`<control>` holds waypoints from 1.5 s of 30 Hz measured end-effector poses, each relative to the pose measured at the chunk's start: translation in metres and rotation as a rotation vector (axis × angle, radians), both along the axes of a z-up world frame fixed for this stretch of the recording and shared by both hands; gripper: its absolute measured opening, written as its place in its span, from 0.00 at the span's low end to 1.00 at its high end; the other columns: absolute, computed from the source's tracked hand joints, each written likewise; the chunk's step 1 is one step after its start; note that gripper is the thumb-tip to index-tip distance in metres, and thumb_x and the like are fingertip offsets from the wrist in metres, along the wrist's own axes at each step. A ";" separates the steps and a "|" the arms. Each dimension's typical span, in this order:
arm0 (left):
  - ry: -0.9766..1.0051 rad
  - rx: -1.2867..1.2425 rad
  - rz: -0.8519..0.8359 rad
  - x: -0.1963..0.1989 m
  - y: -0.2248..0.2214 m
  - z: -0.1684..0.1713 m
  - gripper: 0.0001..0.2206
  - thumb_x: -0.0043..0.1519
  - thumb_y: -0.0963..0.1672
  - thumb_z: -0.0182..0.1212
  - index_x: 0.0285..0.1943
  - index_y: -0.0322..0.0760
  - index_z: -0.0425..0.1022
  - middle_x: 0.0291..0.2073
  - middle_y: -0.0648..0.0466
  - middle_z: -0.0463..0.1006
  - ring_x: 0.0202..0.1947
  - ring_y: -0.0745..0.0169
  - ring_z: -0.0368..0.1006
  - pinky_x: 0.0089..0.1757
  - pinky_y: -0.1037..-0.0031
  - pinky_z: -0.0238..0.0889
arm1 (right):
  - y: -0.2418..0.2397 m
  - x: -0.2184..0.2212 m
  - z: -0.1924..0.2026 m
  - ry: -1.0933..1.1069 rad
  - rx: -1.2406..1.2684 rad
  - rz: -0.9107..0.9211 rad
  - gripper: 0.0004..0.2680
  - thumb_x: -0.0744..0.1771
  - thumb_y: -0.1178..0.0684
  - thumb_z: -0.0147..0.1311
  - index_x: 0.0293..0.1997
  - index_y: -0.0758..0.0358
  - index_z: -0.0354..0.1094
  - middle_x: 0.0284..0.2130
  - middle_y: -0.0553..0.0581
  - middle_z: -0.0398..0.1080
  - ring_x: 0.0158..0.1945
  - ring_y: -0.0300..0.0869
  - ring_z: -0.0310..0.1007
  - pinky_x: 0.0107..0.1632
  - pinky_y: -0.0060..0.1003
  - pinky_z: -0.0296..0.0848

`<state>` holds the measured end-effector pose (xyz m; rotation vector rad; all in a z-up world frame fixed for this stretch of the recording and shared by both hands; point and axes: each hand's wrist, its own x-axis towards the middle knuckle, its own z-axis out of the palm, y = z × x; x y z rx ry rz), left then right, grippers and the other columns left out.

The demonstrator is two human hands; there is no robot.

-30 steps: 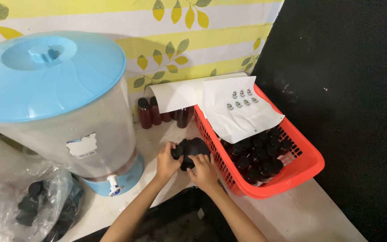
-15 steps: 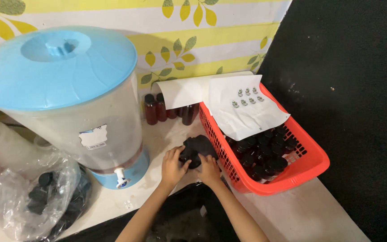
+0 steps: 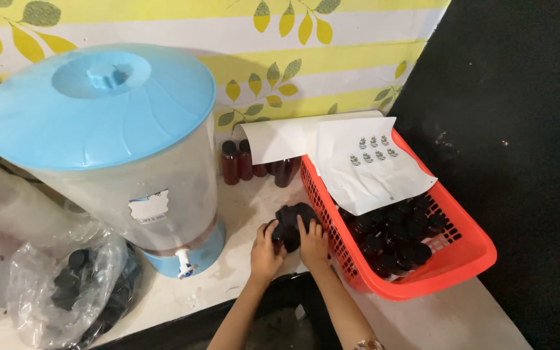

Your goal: Labeling and scanning small bottles at a production station

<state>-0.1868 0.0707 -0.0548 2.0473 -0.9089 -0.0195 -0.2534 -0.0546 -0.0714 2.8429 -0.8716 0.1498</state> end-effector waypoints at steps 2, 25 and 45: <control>-0.003 0.007 0.000 0.002 0.000 0.001 0.32 0.42 0.41 0.59 0.57 0.53 0.50 0.49 0.47 0.57 0.41 0.36 0.66 0.41 0.57 0.64 | 0.000 0.005 0.009 0.037 0.052 -0.019 0.32 0.56 0.50 0.56 0.62 0.53 0.35 0.49 0.64 0.50 0.47 0.49 0.52 0.43 0.38 0.57; 0.024 0.120 -0.027 0.007 0.002 0.011 0.33 0.44 0.42 0.59 0.58 0.57 0.47 0.49 0.50 0.57 0.39 0.40 0.67 0.41 0.59 0.63 | -0.029 0.043 0.012 -0.327 0.448 -0.160 0.08 0.59 0.47 0.48 0.37 0.51 0.66 0.40 0.52 0.57 0.48 0.47 0.53 0.48 0.43 0.59; 0.885 -0.535 -0.234 0.012 0.028 0.096 0.42 0.33 0.37 0.69 0.59 0.38 0.50 0.32 0.46 0.72 0.32 0.60 0.64 0.34 0.76 0.63 | 0.023 -0.058 0.151 -1.013 0.587 0.347 0.08 0.56 0.64 0.50 0.33 0.61 0.71 0.36 0.53 0.61 0.40 0.43 0.57 0.47 0.34 0.56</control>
